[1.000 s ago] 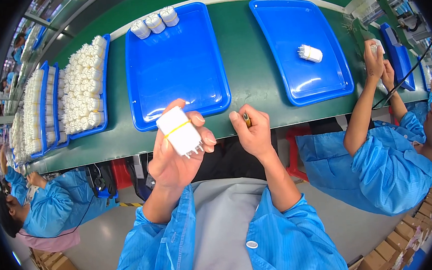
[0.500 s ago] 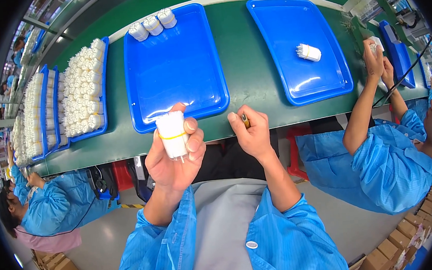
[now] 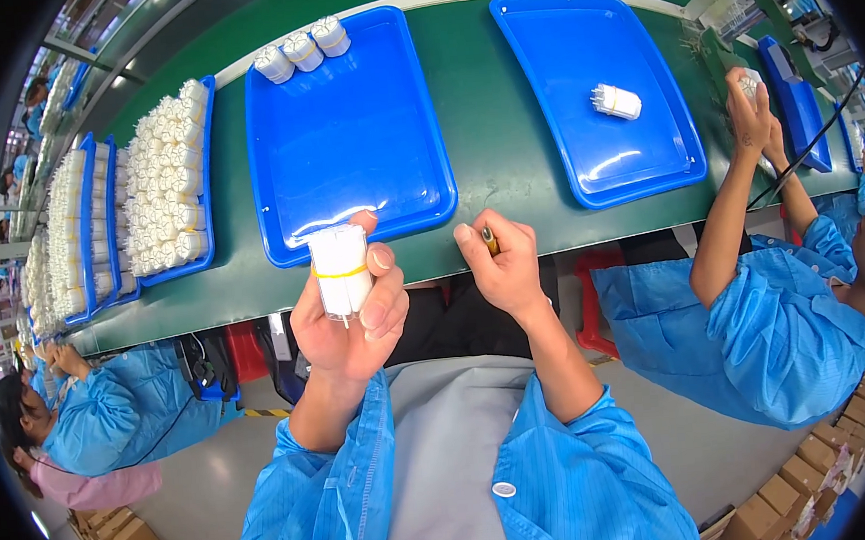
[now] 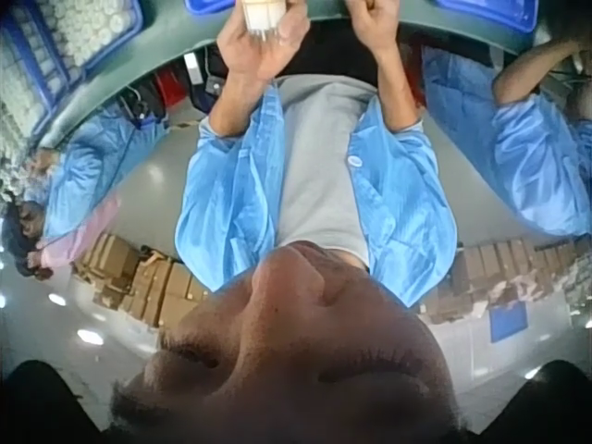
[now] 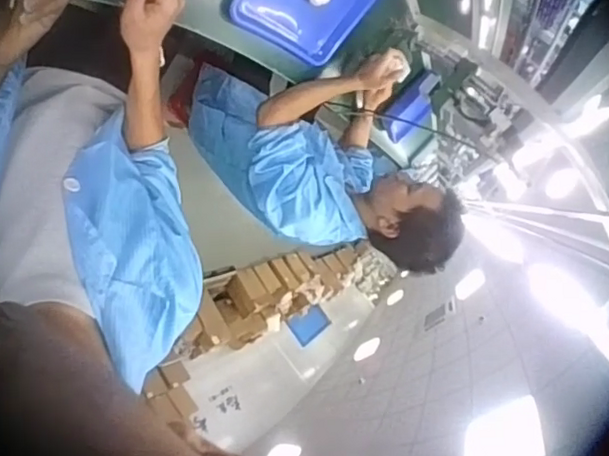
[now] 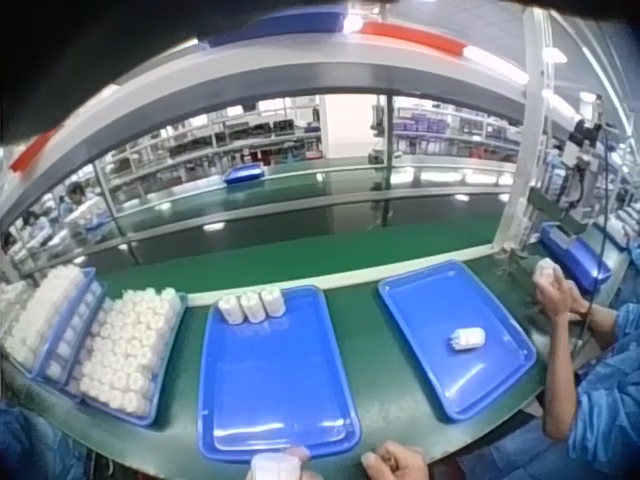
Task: The person assembles small plastic components on a factory production line by securing parts with a handheld assembly tool.
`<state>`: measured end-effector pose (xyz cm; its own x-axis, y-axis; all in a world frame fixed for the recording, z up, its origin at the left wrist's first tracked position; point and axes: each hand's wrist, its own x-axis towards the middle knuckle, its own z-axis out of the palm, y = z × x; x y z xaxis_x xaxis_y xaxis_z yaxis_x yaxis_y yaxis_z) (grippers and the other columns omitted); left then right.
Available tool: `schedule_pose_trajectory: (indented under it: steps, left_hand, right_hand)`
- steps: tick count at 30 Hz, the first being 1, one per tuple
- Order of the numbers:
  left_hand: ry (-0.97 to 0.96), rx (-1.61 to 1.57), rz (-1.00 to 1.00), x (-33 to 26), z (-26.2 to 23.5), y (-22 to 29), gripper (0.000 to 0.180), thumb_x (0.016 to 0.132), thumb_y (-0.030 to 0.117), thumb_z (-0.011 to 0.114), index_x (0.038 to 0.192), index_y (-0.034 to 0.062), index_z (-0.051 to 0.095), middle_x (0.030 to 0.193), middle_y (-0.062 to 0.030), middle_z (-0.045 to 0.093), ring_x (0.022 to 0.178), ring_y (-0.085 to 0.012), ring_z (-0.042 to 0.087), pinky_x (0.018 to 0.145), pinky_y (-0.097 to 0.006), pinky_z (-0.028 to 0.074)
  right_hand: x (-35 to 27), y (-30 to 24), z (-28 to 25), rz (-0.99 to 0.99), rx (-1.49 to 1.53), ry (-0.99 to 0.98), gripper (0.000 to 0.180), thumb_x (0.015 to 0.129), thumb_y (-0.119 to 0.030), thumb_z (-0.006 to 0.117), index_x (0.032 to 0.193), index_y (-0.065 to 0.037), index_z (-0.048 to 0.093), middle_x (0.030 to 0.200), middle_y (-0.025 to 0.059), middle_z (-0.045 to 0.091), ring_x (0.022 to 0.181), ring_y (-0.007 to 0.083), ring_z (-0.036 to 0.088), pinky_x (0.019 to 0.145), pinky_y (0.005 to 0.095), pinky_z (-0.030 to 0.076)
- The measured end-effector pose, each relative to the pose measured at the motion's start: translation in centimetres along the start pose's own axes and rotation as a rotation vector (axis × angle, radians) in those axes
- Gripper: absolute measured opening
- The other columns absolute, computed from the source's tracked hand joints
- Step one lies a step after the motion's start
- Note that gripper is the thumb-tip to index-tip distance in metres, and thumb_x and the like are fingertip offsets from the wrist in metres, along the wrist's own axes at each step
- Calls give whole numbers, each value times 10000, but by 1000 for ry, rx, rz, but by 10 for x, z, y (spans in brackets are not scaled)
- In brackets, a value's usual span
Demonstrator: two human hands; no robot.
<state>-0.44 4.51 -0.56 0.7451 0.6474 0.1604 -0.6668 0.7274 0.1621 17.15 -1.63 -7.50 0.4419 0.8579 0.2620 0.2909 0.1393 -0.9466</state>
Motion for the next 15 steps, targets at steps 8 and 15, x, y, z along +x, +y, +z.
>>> schedule_pose_trajectory:
  steps: [8,15]
  left_hand:
    - [193,287,86,11,1,18,538,1022,329,368,1433,-17,336,1169,-185,587,784,-204,577,648,-290,453]
    - [573,1844,388,75,-46,122,487,851,195,665,1274,7,517,1071,-159,619,816,-211,616,723,-345,519]
  right_hand:
    - [0,0,2,8,13,-2,343,920,-150,641,661,-27,453,503,5,348,480,79,308,444,285,249]
    - [-2,-4,-2,37,31,-14,307,921,-104,602,676,-30,433,545,-19,348,524,55,303,467,275,241]
